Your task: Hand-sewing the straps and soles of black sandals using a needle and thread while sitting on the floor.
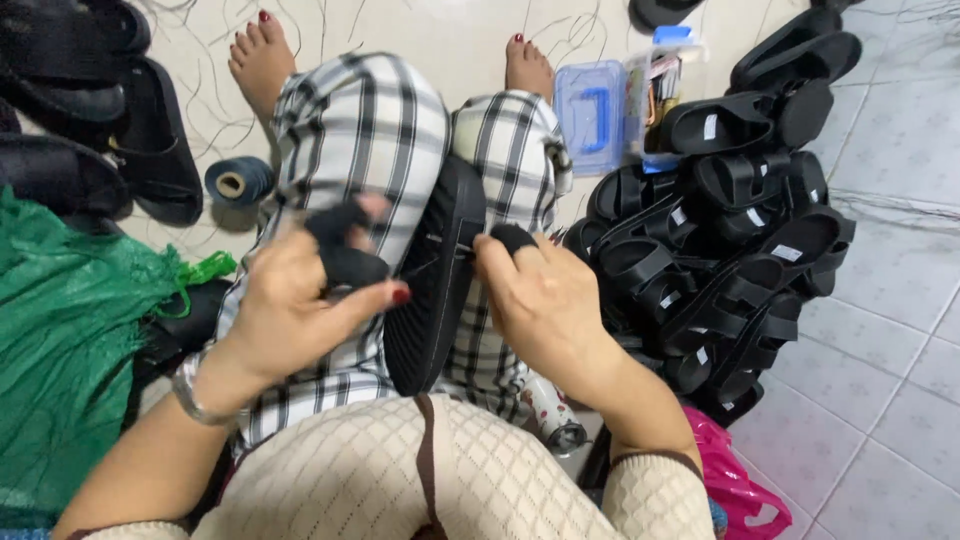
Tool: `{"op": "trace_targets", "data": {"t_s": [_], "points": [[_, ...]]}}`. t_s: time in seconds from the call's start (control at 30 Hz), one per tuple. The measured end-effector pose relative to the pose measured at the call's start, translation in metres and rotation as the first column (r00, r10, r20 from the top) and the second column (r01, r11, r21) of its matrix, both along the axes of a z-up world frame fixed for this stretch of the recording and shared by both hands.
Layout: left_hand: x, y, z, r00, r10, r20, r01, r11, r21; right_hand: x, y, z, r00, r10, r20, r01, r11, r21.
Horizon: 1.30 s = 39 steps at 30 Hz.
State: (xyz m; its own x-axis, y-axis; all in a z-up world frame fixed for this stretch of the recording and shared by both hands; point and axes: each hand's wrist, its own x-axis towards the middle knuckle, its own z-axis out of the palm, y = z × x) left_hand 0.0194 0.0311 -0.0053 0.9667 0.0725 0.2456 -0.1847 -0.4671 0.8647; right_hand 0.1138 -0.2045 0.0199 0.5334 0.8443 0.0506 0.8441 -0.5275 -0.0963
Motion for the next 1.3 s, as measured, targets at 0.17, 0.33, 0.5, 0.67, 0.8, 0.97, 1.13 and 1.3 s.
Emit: {"op": "trace_targets", "data": {"t_s": [0.17,0.33,0.5,0.67,0.8,0.97,1.13,1.3], "points": [[-0.011,-0.017,0.0,0.921,-0.308,-0.239,-0.048,0.518,-0.854,0.013,0.002,-0.002,0.985,0.072,-0.157,-0.052,0.991,0.127],[-0.003,-0.037,-0.012,0.933,0.124,-0.339,-0.206,0.955,-0.216,0.018,-0.004,-0.009,0.969,0.101,-0.226,-0.064,0.984,0.167],[-0.032,-0.059,-0.055,0.977,0.154,-0.148,-0.139,0.985,0.102,0.002,-0.012,0.012,0.992,0.069,-0.105,-0.07,0.998,-0.004],[-0.02,-0.033,-0.011,0.938,0.018,-0.347,-0.141,0.933,-0.332,0.01,-0.01,0.041,0.994,0.043,-0.1,-0.056,0.989,-0.138],[-0.031,0.007,0.0,0.846,0.052,-0.531,-0.277,0.894,-0.353,0.019,-0.015,0.031,0.982,0.076,-0.173,-0.076,0.997,0.006],[-0.057,0.063,-0.039,0.885,0.38,-0.271,-0.262,0.885,0.384,0.026,-0.013,0.033,0.97,0.129,-0.207,-0.13,0.992,0.01],[-0.023,0.029,0.019,0.986,0.104,-0.128,-0.053,0.935,0.352,0.02,-0.027,0.006,0.981,0.123,-0.151,-0.14,0.985,-0.105],[-0.026,-0.017,-0.015,0.819,-0.223,-0.529,0.355,0.921,0.161,0.01,-0.014,0.02,0.993,0.101,-0.063,-0.109,0.984,-0.14]]}}
